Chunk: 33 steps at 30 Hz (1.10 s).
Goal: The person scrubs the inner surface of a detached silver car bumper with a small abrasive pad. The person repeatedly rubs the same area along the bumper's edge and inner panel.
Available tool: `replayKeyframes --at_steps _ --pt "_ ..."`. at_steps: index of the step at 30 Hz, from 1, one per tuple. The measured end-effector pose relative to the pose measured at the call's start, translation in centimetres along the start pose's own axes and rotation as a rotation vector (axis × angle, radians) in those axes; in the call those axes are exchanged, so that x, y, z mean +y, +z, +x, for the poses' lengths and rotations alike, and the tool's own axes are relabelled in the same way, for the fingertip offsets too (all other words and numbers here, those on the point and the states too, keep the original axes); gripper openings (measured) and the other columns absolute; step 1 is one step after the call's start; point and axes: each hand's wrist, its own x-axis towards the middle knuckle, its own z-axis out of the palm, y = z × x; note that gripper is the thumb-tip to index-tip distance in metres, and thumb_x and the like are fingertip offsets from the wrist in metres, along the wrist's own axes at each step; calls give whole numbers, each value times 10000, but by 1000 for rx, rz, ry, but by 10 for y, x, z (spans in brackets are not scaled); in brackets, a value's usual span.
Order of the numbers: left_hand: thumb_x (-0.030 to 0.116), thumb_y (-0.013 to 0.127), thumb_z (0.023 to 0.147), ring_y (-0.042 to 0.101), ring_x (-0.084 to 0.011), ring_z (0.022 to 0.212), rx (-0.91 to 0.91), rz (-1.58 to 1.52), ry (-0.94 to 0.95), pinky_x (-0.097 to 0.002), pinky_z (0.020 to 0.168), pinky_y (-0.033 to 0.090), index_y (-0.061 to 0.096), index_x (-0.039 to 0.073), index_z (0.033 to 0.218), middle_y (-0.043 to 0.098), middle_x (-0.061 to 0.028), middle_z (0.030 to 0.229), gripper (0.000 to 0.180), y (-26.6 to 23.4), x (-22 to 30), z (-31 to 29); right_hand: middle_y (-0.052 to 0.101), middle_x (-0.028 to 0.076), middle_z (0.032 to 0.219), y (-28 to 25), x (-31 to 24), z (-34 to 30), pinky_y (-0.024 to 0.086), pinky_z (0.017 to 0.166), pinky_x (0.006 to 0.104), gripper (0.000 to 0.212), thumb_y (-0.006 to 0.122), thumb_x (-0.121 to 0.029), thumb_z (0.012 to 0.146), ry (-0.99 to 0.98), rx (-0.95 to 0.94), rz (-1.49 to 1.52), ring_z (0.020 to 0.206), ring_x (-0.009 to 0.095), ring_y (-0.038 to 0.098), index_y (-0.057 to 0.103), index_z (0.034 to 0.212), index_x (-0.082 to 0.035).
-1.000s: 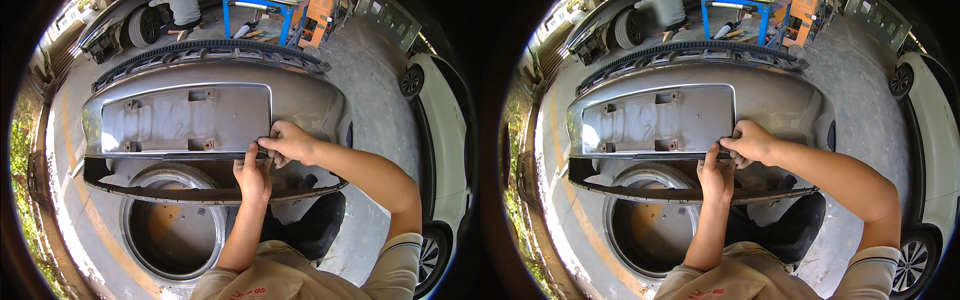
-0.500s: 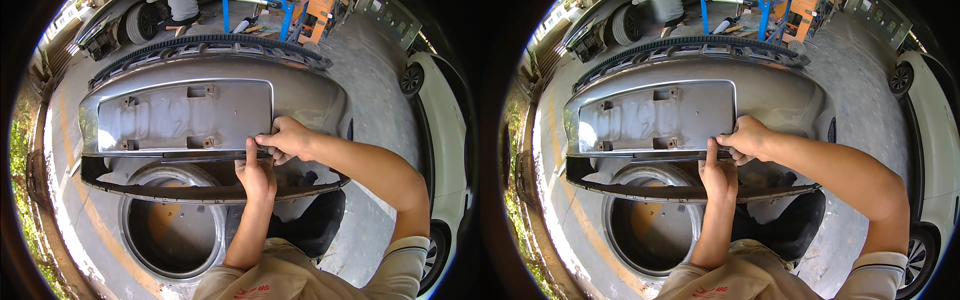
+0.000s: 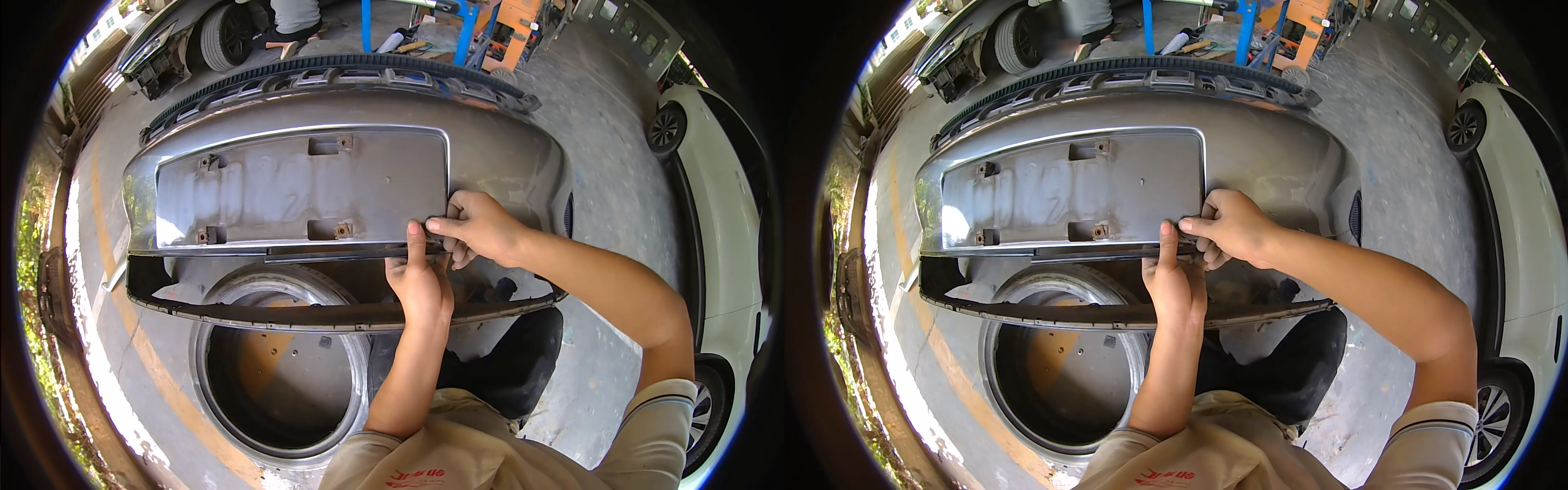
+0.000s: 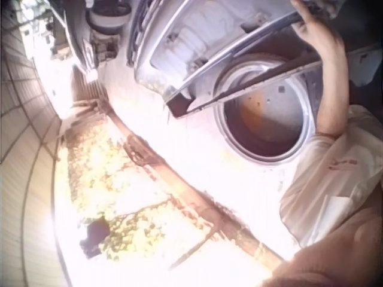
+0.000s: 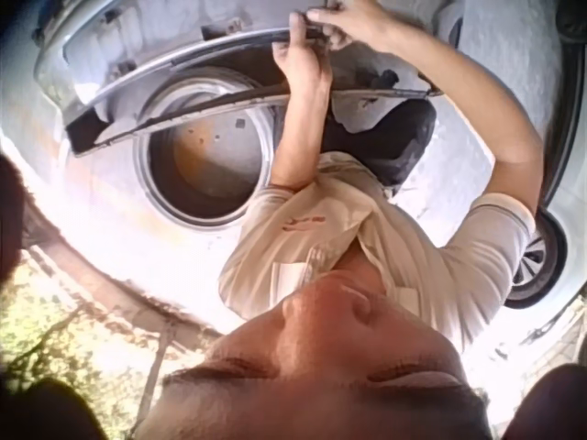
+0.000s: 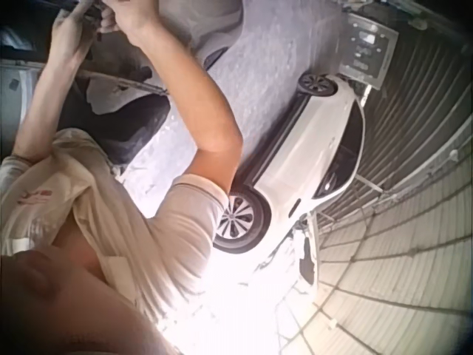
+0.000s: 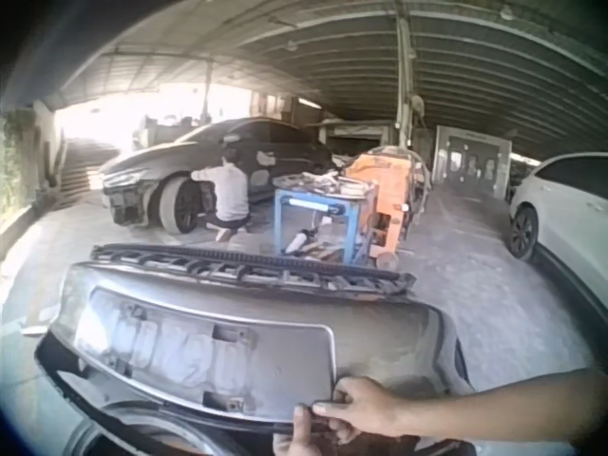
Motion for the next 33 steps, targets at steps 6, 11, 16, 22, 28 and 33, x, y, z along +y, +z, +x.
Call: replayKeyframes --at_steps 6,11,16,22,28,33 --pt "155 640 972 613 -166 944 46 26 37 -370 808 530 545 46 1146 635 -65 1050 225 4 1 -2 611 81 749 -6 13 -5 585 591 345 290 657 -257 956 -57 -64 92 595 155 626 508 973 -8" --pt "151 650 965 611 -174 959 4 38 35 -382 818 528 540 37 1183 623 -73 1101 269 -3 -2 2 621 100 760 -1 0 0 589 586 346 275 661 -233 952 14 -22 85 599 169 631 523 964 5" --pt "137 668 948 613 -173 956 39 30 13 -370 814 528 543 44 1179 624 -69 1092 278 1 2 0 638 109 775 -9 8 5 599 609 351 229 644 -181 959 -35 -106 68 628 180 650 540 970 22" --pt "18 672 912 628 -164 928 -14 40 33 -358 823 527 558 44 1138 643 -58 1032 255 5 0 -4 649 104 791 -19 8 7 607 643 347 209 653 -164 950 6 -163 97 674 185 666 571 950 28" --pt "11 634 932 625 -167 934 3 41 68 -347 802 529 564 38 1122 645 -63 1028 204 1 -3 -2 655 96 809 -17 10 8 599 658 337 215 653 -196 955 20 -171 123 680 169 664 582 964 7" --pt "17 614 940 615 -182 978 67 72 148 -360 817 525 554 38 1169 630 -71 1096 238 9 -10 -4 663 115 832 -26 6 4 611 671 347 227 668 -161 940 43 -220 136 692 184 669 586 981 47"
